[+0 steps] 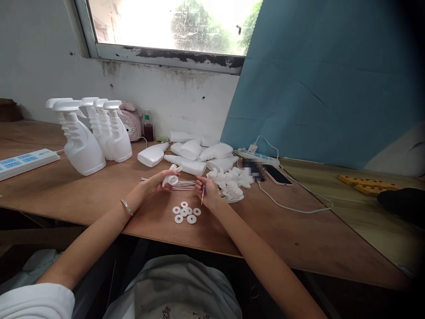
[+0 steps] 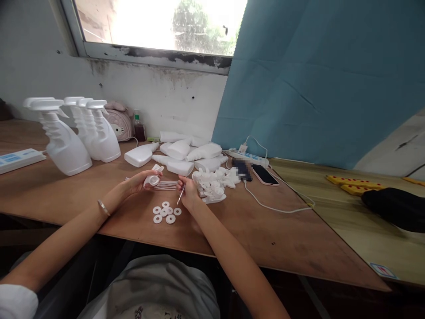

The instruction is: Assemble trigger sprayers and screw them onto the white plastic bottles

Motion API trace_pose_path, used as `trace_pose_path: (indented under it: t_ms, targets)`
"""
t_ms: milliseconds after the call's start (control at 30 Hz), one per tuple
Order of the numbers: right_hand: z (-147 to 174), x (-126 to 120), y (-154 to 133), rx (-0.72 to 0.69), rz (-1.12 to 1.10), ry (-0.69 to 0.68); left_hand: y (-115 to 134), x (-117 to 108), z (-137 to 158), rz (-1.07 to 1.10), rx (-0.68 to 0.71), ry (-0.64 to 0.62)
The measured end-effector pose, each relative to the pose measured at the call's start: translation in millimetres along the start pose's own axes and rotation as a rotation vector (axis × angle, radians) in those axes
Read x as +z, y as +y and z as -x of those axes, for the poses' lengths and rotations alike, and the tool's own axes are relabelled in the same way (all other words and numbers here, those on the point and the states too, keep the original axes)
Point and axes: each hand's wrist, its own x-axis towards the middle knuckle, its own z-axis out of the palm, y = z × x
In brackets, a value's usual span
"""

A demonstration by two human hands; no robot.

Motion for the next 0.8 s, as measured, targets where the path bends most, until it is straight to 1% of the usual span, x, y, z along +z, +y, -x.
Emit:
trace_pose_path:
  t_ms: [133, 233, 300, 400, 467, 533, 600, 733, 800]
  targets:
    - [2.5, 1.9, 6.5, 0.183, 0.042, -0.089, -0.1, -0.4, -0.7, -0.021, 0.005, -0.003]
    - [2.9, 2.7, 9.8, 0.268, 0.064, -0.169, -1.2, -2.1, -3.1, -0.039, -0.004, -0.015]
    - [2.5, 2.8, 10.3, 0.303, 0.071, -0.207, -2.6, -2.2, -4.8, -0.095, 0.035, 0.02]
    - [1.5, 2.5, 10.4, 0.323, 0.076, -0.231, -5.3, 1.0, -5.6, -0.298, 0.183, 0.127]
    - [0.6, 2.1, 10.8, 0.322, 0.076, -0.236, -7.1, 4.9, -4.8, -0.438, 0.255, 0.158]
    - [-0.3, 1.7, 11.6, 0.319, 0.073, -0.245, -8.6, 8.6, -3.4, -0.527, 0.28, 0.135]
    - [-1.2, 1.3, 12.4, 0.318, 0.071, -0.249, -9.6, 10.9, -2.4, -0.565, 0.284, 0.112]
    - [-2.1, 1.2, 13.3, 0.319, 0.071, -0.235, -9.9, 9.9, -2.6, -0.61, 0.295, 0.136]
    - [-2.4, 1.3, 13.8, 0.319, 0.071, -0.227, -10.1, 7.6, -3.4, -0.667, 0.356, 0.141]
